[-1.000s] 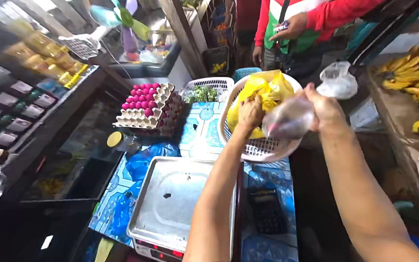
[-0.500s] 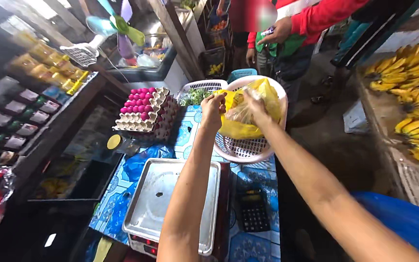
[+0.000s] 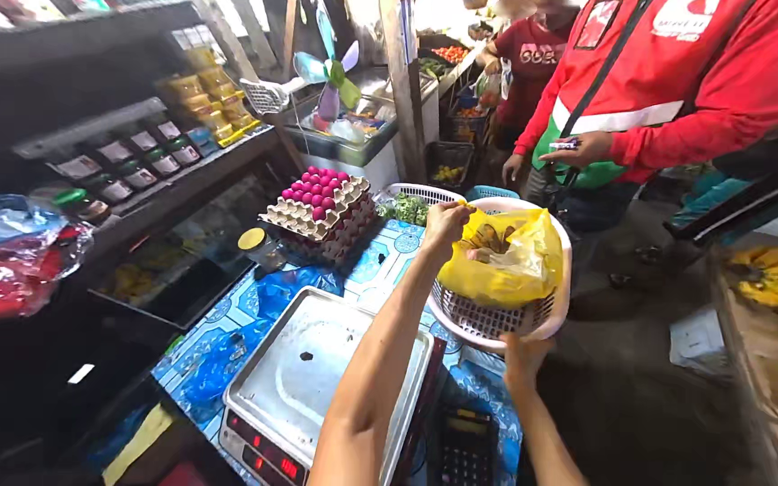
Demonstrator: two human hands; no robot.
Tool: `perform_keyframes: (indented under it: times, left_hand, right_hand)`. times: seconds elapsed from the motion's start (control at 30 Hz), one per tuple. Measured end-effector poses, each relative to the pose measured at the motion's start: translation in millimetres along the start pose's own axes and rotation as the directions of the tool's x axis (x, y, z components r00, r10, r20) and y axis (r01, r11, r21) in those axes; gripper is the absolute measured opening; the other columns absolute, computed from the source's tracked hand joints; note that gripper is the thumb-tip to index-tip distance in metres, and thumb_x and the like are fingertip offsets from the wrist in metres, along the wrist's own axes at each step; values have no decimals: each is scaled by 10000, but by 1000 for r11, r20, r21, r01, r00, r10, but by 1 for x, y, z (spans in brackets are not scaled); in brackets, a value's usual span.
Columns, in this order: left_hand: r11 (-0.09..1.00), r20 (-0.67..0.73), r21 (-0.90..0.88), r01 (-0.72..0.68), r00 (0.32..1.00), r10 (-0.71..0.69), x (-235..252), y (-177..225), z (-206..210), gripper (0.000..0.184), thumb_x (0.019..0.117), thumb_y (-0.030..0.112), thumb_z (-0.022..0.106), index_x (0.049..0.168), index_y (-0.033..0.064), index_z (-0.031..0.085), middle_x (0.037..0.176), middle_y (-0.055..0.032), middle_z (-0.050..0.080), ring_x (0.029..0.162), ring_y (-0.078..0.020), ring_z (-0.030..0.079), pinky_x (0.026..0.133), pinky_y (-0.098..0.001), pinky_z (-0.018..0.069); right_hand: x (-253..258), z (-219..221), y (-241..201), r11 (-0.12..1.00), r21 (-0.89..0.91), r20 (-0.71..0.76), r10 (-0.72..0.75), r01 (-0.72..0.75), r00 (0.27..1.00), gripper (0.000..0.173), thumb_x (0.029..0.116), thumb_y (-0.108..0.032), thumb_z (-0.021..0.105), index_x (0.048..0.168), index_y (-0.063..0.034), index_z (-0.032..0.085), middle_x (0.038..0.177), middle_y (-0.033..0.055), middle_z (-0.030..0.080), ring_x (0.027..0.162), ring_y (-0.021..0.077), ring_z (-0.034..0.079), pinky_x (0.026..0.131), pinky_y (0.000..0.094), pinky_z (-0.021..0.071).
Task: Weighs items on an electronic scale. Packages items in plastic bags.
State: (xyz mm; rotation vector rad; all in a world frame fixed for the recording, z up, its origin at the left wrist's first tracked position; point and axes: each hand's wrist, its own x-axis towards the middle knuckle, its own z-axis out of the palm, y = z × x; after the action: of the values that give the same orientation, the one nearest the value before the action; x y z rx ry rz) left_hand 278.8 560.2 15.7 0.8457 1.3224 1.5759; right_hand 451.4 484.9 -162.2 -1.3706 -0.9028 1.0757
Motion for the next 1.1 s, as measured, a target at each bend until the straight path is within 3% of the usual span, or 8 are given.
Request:
perform_keyframes:
  times: [0.17, 0.33, 0.57, 0.7, 0.77, 0.9, 1.0, 1.1]
  left_hand:
    - [924, 116, 323, -206, 977, 178, 25, 11, 9, 176, 973, 72, 584, 832, 14, 672, 572, 31, 475, 446, -35, 365, 434, -208, 306]
    - [928, -6, 319, -193, 979, 206, 45, 18, -26, 138, 954, 68, 603, 880, 17, 707, 572, 36, 520, 436, -25, 392, 425, -198, 343]
    - [982, -107, 128, -137, 983, 151, 39, 6, -84, 175, 996, 25, 489, 930, 48, 649, 606, 45, 550, 485, -55, 504, 502, -219, 483]
    - [963, -58, 253, -93, 992, 111, 19, -4, -97, 90, 986, 12, 526, 1000, 35, 612, 736, 9, 669, 644, -103, 654, 652, -288, 588]
    - [950, -48, 314, -12, 998, 28, 5, -11, -99, 130, 1004, 22, 516, 1108, 11, 594, 841, -11, 687, 735, -120, 689, 723, -303, 608]
    - [937, -73, 340, 81, 996, -59, -17, -23, -101, 178, 979, 21, 538, 1146, 29, 598, 872, -17, 701, 774, -130, 703, 753, -306, 610]
    - [863, -128, 483, 149, 987, -99, -31, -29, -103, 254, 939, 64, 608, 1190, 24, 605, 973, -52, 708, 815, -129, 692, 742, -291, 586]
    - [726, -143, 671, 150, 987, -72, -46, -32, -104, 556, 954, 222, 658, 1425, -1, 463, 1301, -165, 589, 1100, -216, 627, 911, -396, 544]
  right_hand:
    - [90, -28, -22, 976, -217, 180, 50, -10, 982, 840, 743, 75, 615, 1509, 74, 270, 1218, 322, 552, 928, 344, 612, 777, 519, 541]
    - [184, -5, -75, 850, -527, 446, 248, 29, 860, 724, 819, 184, 587, 1496, 1, 403, 1309, 299, 549, 1086, 369, 588, 907, 520, 499]
    - [271, 68, -52, 674, -630, 482, -49, 385, 875, 492, 757, -76, 824, 1226, -8, 690, 1178, 320, 663, 1135, 530, 613, 905, 753, 463]
    - [269, 64, -50, 737, -456, 495, -256, 499, 830, 625, 930, -384, 741, 1376, 22, 577, 1309, 279, 633, 1235, 435, 605, 1061, 618, 461]
    - [251, 34, -33, 917, -200, 277, -285, 345, 918, 598, 996, -349, 629, 1427, 47, 504, 1352, 242, 603, 1225, 314, 618, 1046, 450, 514]
    - [177, -64, 35, 997, -73, -92, -16, 10, 996, 492, 1086, -333, 420, 1454, -9, 459, 1322, 185, 588, 1055, 245, 665, 821, 392, 599]
    - [102, -119, 106, 916, -178, -281, 303, -359, 911, 459, 1079, -309, 416, 1395, 6, 523, 1270, 226, 608, 1012, 302, 664, 818, 456, 576]
    - [33, -159, 148, 708, -264, -309, 581, -655, 753, 428, 1062, -252, 476, 1403, 5, 506, 1286, 229, 577, 993, 301, 650, 806, 439, 568]
